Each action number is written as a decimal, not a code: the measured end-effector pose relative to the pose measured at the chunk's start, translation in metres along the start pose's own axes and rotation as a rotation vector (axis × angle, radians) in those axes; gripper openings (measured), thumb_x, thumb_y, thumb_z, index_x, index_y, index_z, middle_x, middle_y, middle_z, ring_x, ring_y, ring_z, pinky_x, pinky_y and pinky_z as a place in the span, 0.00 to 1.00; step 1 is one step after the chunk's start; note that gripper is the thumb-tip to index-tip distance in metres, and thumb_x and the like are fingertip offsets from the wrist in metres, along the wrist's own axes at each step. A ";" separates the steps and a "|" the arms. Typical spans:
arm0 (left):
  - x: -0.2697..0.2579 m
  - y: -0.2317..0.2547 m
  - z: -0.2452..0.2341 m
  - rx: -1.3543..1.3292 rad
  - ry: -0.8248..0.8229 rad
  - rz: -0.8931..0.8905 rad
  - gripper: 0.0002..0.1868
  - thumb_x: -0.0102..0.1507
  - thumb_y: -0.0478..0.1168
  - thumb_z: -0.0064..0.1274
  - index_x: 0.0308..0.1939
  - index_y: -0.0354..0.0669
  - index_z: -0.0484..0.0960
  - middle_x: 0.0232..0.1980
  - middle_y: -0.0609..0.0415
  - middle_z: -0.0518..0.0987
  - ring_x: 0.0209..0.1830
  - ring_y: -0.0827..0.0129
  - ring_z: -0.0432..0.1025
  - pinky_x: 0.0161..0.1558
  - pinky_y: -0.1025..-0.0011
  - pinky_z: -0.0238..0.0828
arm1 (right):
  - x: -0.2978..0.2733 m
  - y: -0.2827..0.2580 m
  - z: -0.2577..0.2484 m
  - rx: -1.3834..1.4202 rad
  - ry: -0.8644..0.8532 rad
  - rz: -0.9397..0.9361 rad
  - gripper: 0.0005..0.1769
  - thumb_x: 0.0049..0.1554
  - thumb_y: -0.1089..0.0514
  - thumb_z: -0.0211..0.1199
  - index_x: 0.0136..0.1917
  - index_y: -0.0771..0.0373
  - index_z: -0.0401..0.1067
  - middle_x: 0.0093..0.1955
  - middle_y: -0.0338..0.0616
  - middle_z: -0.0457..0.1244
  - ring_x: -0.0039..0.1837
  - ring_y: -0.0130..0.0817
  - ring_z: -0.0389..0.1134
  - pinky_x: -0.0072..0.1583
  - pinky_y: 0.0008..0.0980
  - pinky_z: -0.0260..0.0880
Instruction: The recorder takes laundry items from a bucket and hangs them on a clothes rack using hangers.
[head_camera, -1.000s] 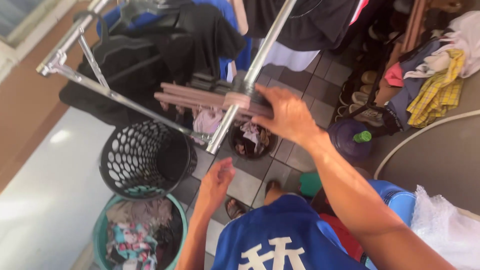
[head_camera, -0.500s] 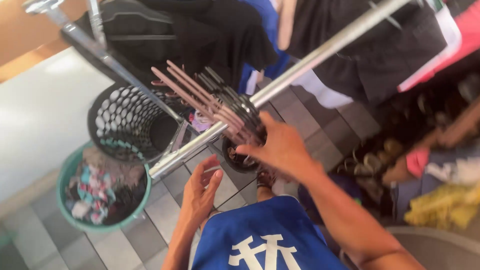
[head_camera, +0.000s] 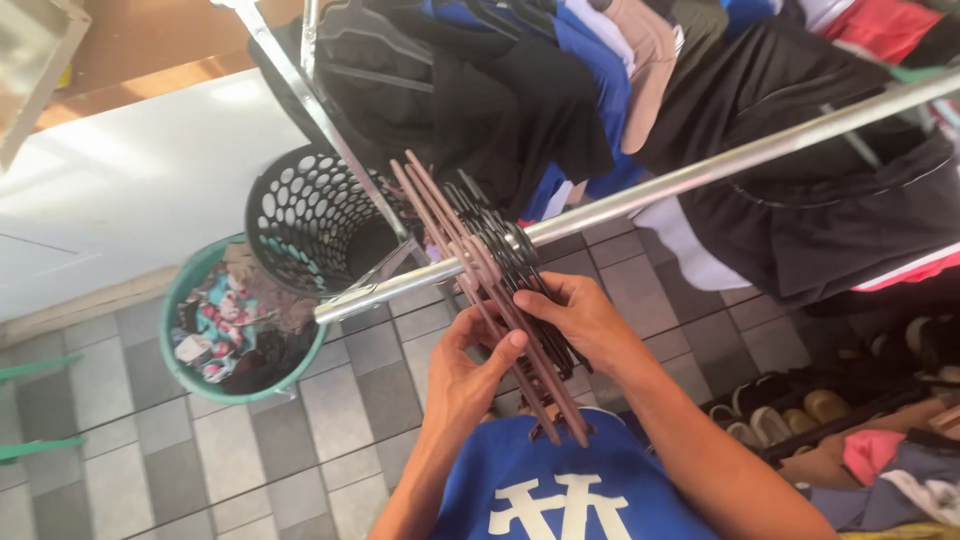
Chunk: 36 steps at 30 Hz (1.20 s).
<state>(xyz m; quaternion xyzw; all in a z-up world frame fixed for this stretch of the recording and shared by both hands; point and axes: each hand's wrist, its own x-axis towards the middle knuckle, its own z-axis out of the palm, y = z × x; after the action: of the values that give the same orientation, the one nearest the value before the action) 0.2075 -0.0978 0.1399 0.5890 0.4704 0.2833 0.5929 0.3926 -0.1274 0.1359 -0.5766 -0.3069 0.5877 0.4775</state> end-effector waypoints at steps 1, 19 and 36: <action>0.005 -0.007 0.005 -0.060 -0.029 -0.022 0.26 0.58 0.45 0.67 0.56 0.36 0.81 0.39 0.50 0.85 0.39 0.71 0.76 0.47 0.71 0.75 | 0.000 0.001 -0.004 0.079 -0.006 -0.004 0.14 0.59 0.53 0.65 0.52 0.65 0.80 0.42 0.35 0.69 0.42 0.20 0.66 0.43 0.24 0.69; -0.017 0.051 0.055 0.020 0.528 -0.387 0.28 0.62 0.44 0.54 0.67 0.50 0.69 0.48 0.50 0.82 0.37 0.67 0.79 0.30 0.63 0.73 | -0.011 -0.036 -0.324 -0.087 0.328 -0.152 0.16 0.62 0.53 0.61 0.56 0.67 0.72 0.42 0.42 0.66 0.43 0.30 0.70 0.41 0.33 0.74; -0.055 0.021 0.046 1.068 0.776 0.184 0.27 0.66 0.35 0.57 0.70 0.42 0.73 0.60 0.47 0.76 0.60 0.49 0.69 0.61 0.52 0.63 | -0.084 -0.053 -0.336 -1.448 0.723 -0.887 0.28 0.66 0.64 0.70 0.72 0.77 0.61 0.65 0.62 0.61 0.67 0.56 0.63 0.67 0.47 0.64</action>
<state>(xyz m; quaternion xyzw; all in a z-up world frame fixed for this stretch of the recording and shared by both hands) 0.2312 -0.1633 0.1658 0.6950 0.6731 0.2521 -0.0192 0.7195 -0.2488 0.1673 -0.7129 -0.6244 -0.2002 0.2487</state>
